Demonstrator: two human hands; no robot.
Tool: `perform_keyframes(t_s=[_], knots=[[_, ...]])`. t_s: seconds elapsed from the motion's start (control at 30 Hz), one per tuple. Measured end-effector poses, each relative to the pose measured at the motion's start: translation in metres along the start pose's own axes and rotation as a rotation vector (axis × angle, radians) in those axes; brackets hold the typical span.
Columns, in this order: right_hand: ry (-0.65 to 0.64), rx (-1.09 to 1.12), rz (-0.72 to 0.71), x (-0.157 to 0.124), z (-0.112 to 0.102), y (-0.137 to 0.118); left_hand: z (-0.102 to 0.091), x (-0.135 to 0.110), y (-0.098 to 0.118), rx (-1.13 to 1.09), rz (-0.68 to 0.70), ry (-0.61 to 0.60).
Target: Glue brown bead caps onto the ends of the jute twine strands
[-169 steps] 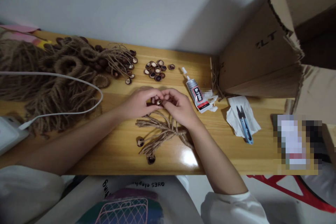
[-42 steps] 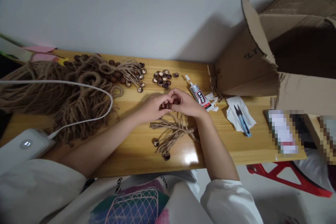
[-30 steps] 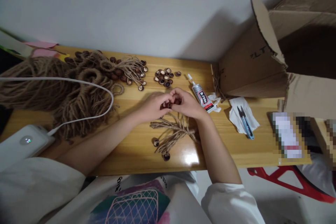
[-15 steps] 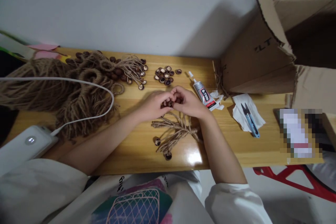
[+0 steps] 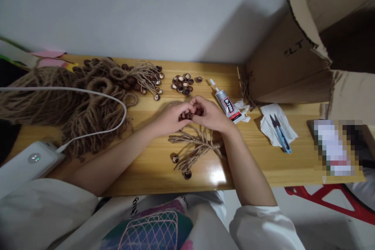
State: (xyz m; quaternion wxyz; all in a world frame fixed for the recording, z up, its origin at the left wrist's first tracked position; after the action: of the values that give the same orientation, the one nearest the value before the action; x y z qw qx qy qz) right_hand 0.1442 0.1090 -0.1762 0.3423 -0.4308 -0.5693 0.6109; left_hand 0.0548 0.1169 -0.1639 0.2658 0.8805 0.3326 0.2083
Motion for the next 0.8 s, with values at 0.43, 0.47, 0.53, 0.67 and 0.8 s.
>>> perform_keyframes(t_s=[0.43, 0.47, 0.53, 0.67, 0.8], knots=[[0.025, -0.023, 0.001, -0.0006, -0.0019, 0.0008, 0.0016, -0.0002, -0.0016, 0.009, 0.010, 0.004], [0.019, -0.016, 0.004, -0.0006, -0.0019, 0.0006, 0.0014, -0.0003, -0.0015, 0.008, 0.009, 0.005], [0.009, 0.000, 0.008, -0.0008, -0.0019, 0.0004, 0.0014, -0.0004, -0.0014, 0.004, 0.003, -0.002], [0.006, -0.003, 0.016, -0.0011, -0.0021, 0.0008, 0.0008, -0.0005, -0.0007, 0.010, -0.004, -0.009], [0.010, -0.032, 0.015, -0.0012, -0.0017, 0.0012, 0.0003, -0.0002, -0.0004, 0.024, -0.005, -0.003]])
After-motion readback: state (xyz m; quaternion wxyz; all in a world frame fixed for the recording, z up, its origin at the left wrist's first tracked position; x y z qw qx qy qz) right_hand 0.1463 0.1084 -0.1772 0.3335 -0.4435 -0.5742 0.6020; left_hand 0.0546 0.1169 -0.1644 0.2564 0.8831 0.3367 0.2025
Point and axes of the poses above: each hand's wrist, its own x-axis towards the middle knuckle, its own z-axis out of the palm, y = z × x, the point moved 8 cm from there along x, towards the middle knuckle, and after that the axes turned 12 degrees about x, right-handed, at the moved point
